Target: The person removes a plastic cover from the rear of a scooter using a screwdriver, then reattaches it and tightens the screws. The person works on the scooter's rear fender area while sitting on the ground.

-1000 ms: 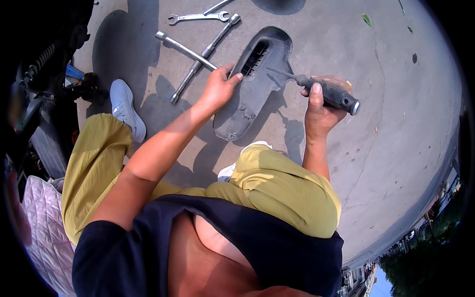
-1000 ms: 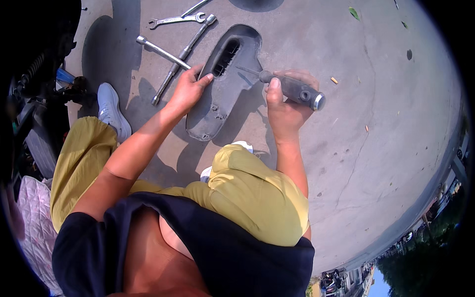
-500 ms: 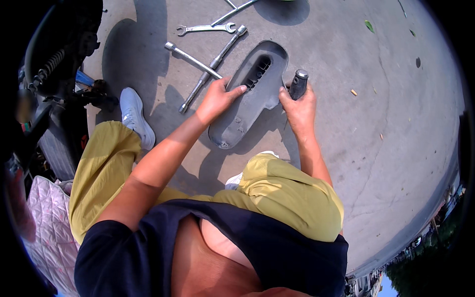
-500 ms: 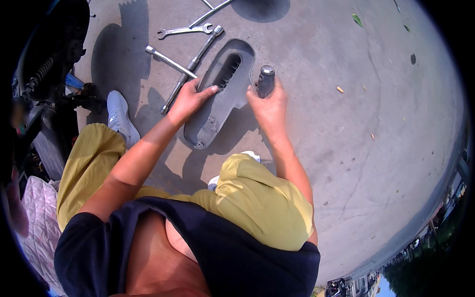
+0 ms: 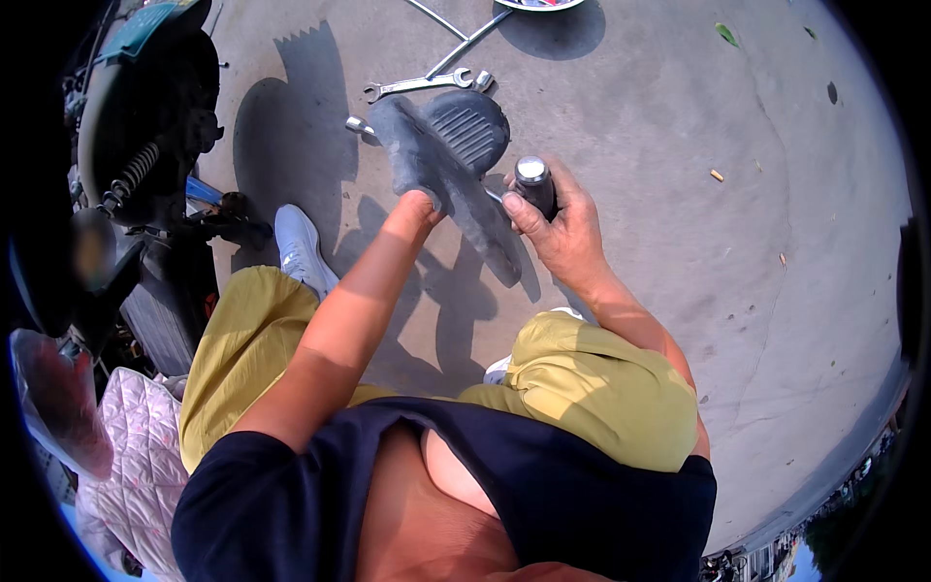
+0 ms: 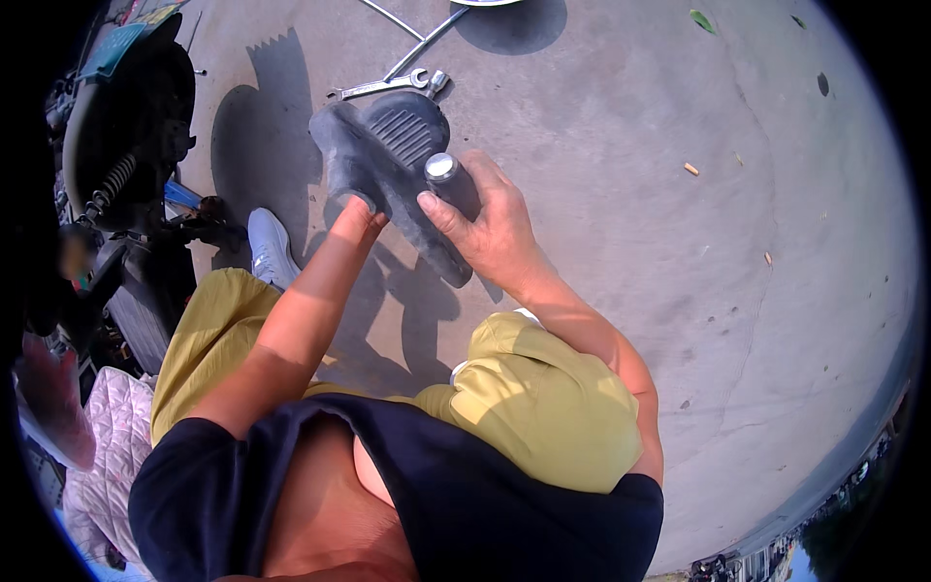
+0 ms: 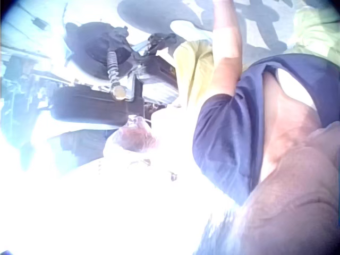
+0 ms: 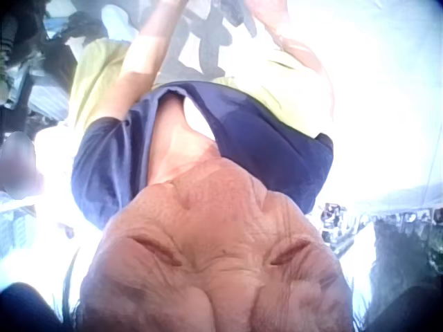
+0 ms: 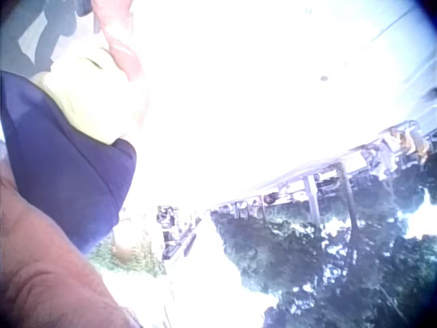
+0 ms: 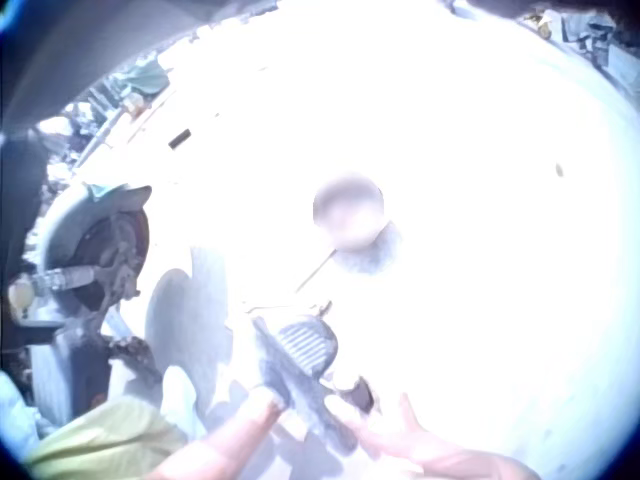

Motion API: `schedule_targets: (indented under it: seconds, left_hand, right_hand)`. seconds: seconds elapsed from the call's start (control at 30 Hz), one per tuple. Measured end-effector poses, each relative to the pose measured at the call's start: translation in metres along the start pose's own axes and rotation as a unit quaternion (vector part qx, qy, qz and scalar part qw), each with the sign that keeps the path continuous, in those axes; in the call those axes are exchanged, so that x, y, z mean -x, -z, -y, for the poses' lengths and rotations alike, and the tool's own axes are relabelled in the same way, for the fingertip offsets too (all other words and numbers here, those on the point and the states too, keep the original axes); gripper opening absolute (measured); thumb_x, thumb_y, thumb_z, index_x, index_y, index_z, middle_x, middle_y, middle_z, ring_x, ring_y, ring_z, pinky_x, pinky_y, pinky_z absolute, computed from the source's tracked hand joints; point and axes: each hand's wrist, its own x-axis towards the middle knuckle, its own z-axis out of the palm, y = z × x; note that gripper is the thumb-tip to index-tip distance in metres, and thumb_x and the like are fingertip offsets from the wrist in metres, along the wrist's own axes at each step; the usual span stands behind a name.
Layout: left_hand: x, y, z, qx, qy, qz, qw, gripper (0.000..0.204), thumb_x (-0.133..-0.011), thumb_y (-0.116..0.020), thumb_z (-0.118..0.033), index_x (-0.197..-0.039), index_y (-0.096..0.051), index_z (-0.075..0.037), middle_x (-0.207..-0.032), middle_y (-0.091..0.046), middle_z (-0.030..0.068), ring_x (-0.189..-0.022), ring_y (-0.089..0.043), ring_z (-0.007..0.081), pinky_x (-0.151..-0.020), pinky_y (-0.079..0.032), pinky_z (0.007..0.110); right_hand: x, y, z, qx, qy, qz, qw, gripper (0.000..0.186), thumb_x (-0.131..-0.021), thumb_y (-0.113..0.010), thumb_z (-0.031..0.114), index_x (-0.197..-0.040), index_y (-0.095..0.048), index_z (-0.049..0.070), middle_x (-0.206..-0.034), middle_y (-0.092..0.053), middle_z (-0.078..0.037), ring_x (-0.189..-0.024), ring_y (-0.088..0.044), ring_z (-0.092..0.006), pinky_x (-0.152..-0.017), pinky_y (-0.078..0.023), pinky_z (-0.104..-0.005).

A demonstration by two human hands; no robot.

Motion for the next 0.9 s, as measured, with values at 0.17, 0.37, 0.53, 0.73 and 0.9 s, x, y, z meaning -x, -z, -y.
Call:
schedule_targets:
  seconds: [0.17,0.37,0.53,0.73,0.9]
  left_hand:
    - [0.005,-0.005,-0.027,0.090,0.058,-0.002,0.994,0.027,-0.086,-0.057,-0.028,-0.100,-0.058,-0.005,-0.089,-0.057,0.0065,-0.075,-0.052,0.0189,-0.065,-0.044,0.034]
    - [0.020,-0.016,-0.032,0.170,0.095,-0.010,0.981,0.033,-0.089,-0.053,-0.036,-0.098,-0.058,-0.005,-0.083,-0.054,0.0051,-0.068,-0.046,0.0187,-0.063,-0.039,0.033]
    - [0.026,-0.005,-0.029,0.176,0.184,0.127,0.959,0.032,-0.086,-0.055,-0.036,-0.091,-0.058,-0.004,-0.075,-0.047,0.0032,-0.066,-0.041,0.0172,-0.063,-0.036,0.031]
    - [0.026,0.017,-0.019,0.163,0.189,0.111,0.962,0.029,-0.084,-0.057,-0.037,-0.085,-0.056,-0.008,-0.072,-0.046,0.0025,-0.065,-0.039,0.0155,-0.060,-0.032,0.031]
    - [0.021,0.036,-0.006,0.144,0.152,0.096,0.973,0.030,-0.083,-0.056,-0.041,-0.084,-0.057,-0.011,-0.073,-0.049,0.0034,-0.063,-0.038,0.0161,-0.057,-0.029,0.031]
  right_hand:
    - [-0.006,0.051,-0.002,0.069,-0.039,-0.135,0.988,0.034,-0.083,-0.068,0.032,-0.087,-0.057,0.000,-0.075,-0.057,-0.005,-0.071,-0.057,-0.0145,-0.066,-0.046,-0.0299]
    - [-0.005,0.071,-0.007,0.049,-0.002,-0.231,0.972,0.045,-0.087,-0.064,0.025,-0.112,-0.042,-0.004,-0.084,-0.060,-0.012,-0.062,-0.061,-0.0158,-0.051,-0.049,-0.0252]
    - [-0.002,0.078,0.001,-0.128,0.013,-0.245,0.961,0.044,-0.092,-0.054,0.020,-0.122,-0.032,-0.004,-0.093,-0.061,-0.021,-0.060,-0.061,-0.0186,-0.048,-0.053,-0.0270]
    - [0.003,0.074,0.019,-0.157,0.039,-0.251,0.954,0.038,-0.092,-0.052,0.018,-0.116,-0.034,-0.004,-0.091,-0.060,-0.022,-0.058,-0.060,-0.0195,-0.049,-0.054,-0.0313]
    - [0.004,0.066,0.027,-0.145,0.044,-0.241,0.959,0.036,-0.092,-0.052,0.017,-0.113,-0.032,-0.004,-0.090,-0.059,-0.022,-0.057,-0.060,-0.0194,-0.050,-0.054,-0.0314]
